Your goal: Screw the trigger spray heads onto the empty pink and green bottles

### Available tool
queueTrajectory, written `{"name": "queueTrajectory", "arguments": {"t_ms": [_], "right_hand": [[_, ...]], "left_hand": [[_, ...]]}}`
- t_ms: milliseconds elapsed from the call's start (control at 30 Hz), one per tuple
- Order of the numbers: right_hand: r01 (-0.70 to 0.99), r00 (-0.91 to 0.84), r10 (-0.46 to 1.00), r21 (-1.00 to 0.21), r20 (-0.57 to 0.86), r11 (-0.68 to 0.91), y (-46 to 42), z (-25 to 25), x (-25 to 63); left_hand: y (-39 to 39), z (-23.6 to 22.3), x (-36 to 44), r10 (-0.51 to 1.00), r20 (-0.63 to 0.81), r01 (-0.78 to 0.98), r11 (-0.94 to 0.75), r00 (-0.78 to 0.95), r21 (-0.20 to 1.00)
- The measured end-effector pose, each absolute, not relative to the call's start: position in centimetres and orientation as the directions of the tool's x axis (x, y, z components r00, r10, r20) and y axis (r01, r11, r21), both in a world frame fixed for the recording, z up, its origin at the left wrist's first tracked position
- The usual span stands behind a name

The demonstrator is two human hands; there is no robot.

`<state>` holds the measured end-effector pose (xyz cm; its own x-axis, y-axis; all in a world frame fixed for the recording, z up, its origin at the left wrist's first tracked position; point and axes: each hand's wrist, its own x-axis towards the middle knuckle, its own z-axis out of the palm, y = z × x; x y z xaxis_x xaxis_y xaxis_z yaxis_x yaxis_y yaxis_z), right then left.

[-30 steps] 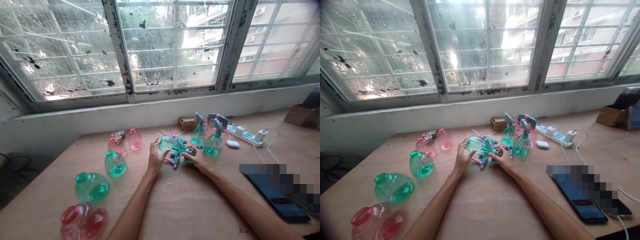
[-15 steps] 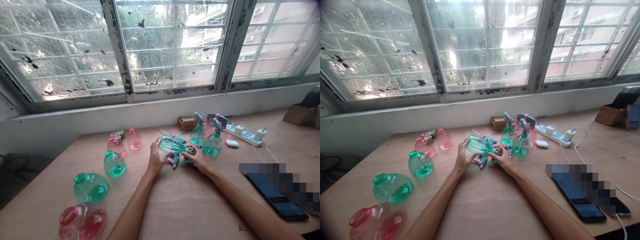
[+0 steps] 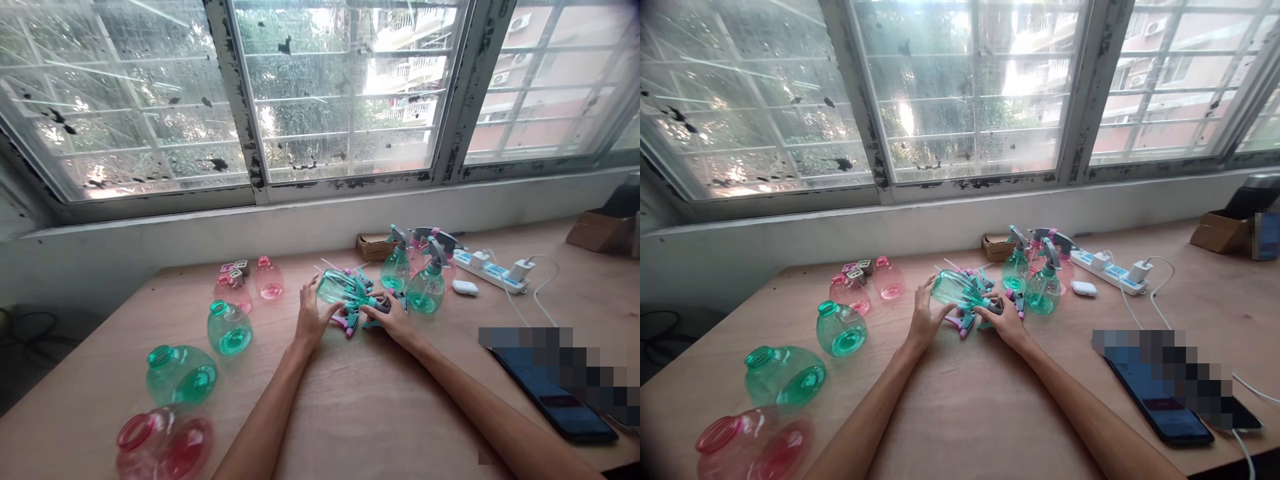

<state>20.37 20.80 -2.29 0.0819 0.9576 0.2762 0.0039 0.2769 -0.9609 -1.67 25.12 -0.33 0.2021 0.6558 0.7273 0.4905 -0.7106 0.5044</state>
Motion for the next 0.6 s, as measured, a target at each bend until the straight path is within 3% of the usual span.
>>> {"name": "queueTrajectory", "arguments": {"t_ms": [200, 433, 600], "right_hand": [[-0.239, 0.048, 0.982, -0.952, 0.184, 0.190, 20.87, -2.14, 20.84], [-0.075, 0.095, 0.971, -0.971, 0.219, 0.226, 20.70, -2.16, 20.42], [-0.231, 0.073, 0.984, -0.957, 0.163, 0.176, 20.74, -1.85, 20.52]], "left_hand": [[25.21, -0.47, -1.65, 0.625, 0.739, 0.487, -0.741, 0.249, 0.463], [24.93, -0.16, -1.64, 0.661, 0.717, 0.464, -0.719, 0.223, 0.518], [25.27, -0.53, -1.82, 0.641, 0.735, 0.471, -0.730, 0.220, 0.496]]}}
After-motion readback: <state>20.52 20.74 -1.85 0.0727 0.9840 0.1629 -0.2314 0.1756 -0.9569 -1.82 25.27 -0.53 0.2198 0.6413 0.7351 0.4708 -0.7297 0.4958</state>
